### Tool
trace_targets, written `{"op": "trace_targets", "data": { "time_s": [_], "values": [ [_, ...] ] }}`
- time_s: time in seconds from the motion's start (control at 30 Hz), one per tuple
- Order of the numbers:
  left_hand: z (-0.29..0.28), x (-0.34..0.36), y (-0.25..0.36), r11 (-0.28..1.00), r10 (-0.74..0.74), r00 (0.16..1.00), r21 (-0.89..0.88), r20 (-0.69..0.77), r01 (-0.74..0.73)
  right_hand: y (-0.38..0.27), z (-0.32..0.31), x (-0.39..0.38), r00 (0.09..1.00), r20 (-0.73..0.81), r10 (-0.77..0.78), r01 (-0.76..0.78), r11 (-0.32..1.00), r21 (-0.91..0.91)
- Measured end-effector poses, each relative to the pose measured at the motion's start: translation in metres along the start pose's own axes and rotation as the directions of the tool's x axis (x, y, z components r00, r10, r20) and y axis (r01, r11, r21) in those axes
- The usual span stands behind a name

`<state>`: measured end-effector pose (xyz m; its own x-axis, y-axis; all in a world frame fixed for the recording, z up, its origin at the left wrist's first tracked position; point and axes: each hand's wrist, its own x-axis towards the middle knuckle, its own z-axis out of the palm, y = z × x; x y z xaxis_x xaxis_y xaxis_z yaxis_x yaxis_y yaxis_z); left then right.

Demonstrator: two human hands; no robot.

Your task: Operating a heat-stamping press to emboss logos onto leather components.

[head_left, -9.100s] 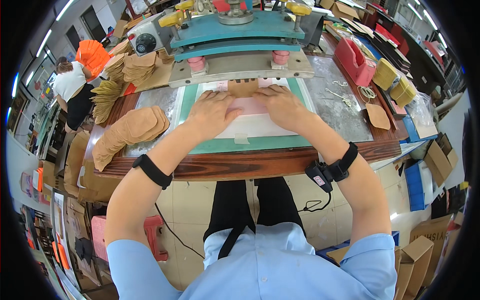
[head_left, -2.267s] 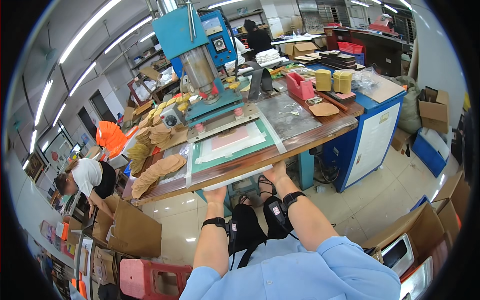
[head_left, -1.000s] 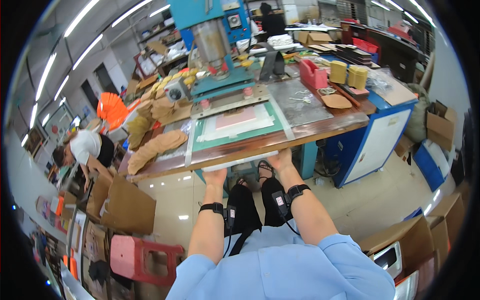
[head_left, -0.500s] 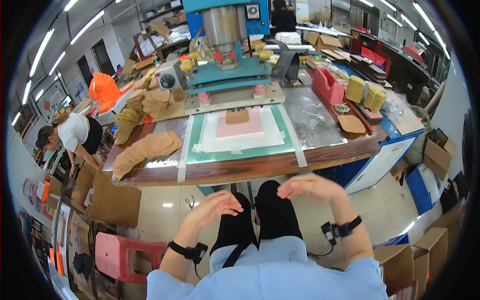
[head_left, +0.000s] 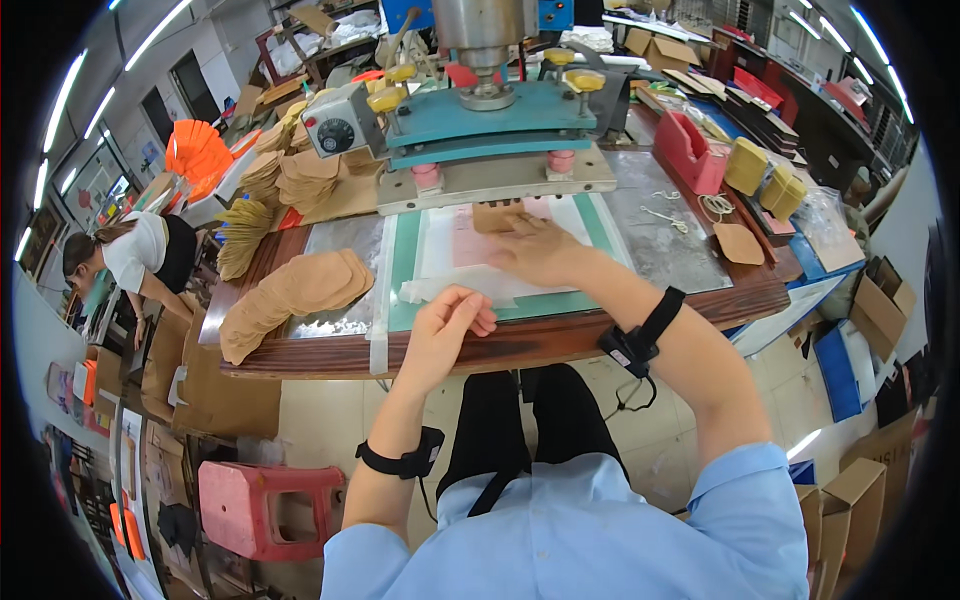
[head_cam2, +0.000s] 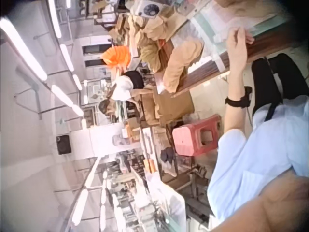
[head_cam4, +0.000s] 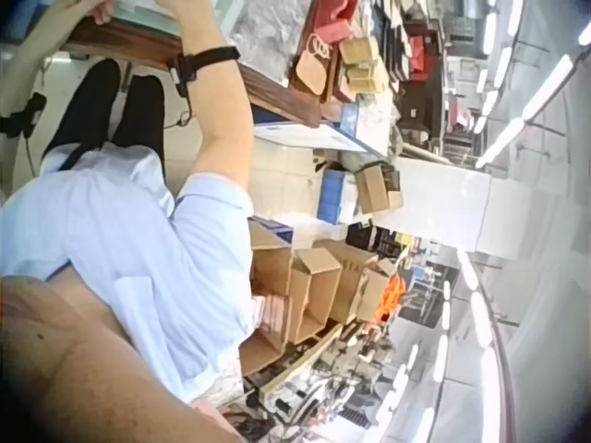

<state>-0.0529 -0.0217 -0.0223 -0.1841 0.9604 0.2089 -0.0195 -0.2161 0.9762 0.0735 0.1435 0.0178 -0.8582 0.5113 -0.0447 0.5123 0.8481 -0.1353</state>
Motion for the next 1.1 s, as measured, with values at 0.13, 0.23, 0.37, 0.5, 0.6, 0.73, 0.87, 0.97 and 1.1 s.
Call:
{"op": "trace_targets", "data": {
  "time_s": [0.13,0.23,0.37,0.5,0.6,0.73,0.87,0.97,1.1],
  "values": [
    [-0.001,0.003,0.000,0.998,-0.030,1.000,-0.055,0.008,0.030,0.026,0.022,0.018,0.996,-0.080,-0.025,0.025,1.000,-0.003],
    [0.005,0.012,-0.002,0.969,-0.060,0.976,-0.246,-0.209,0.007,0.025,0.022,0.013,0.992,-0.110,-0.066,0.072,0.996,0.055],
    [-0.004,0.012,0.007,0.883,-0.179,0.947,-0.468,-0.266,0.036,-0.024,-0.008,-0.044,0.821,-0.405,-0.404,0.501,0.849,0.167],
    [-0.005,0.014,0.012,0.936,-0.188,0.951,-0.338,-0.245,0.098,-0.022,0.015,-0.081,0.802,-0.361,-0.475,0.594,0.691,0.411],
    [-0.029,0.013,0.008,0.975,-0.103,0.963,-0.219,-0.248,0.047,0.013,0.007,-0.113,0.894,-0.375,-0.246,0.427,0.721,0.546],
    [-0.105,0.009,0.037,1.000,0.021,0.877,0.003,-0.479,-0.022,0.110,-0.011,-0.172,0.837,-0.497,0.228,0.021,0.894,0.447],
    [-0.156,0.010,0.046,0.806,0.379,0.748,0.591,-0.545,0.022,0.184,-0.013,-0.211,0.696,-0.666,0.268,-0.227,0.962,0.149],
    [-0.132,0.021,0.038,0.692,0.449,0.829,0.717,-0.335,-0.085,0.208,-0.011,-0.224,0.657,-0.667,0.352,-0.325,0.930,0.170],
    [-0.075,0.021,0.011,0.683,0.364,0.907,0.722,-0.213,-0.105,0.215,-0.013,-0.223,0.672,-0.526,0.522,-0.346,0.849,0.400]
  ]
}}
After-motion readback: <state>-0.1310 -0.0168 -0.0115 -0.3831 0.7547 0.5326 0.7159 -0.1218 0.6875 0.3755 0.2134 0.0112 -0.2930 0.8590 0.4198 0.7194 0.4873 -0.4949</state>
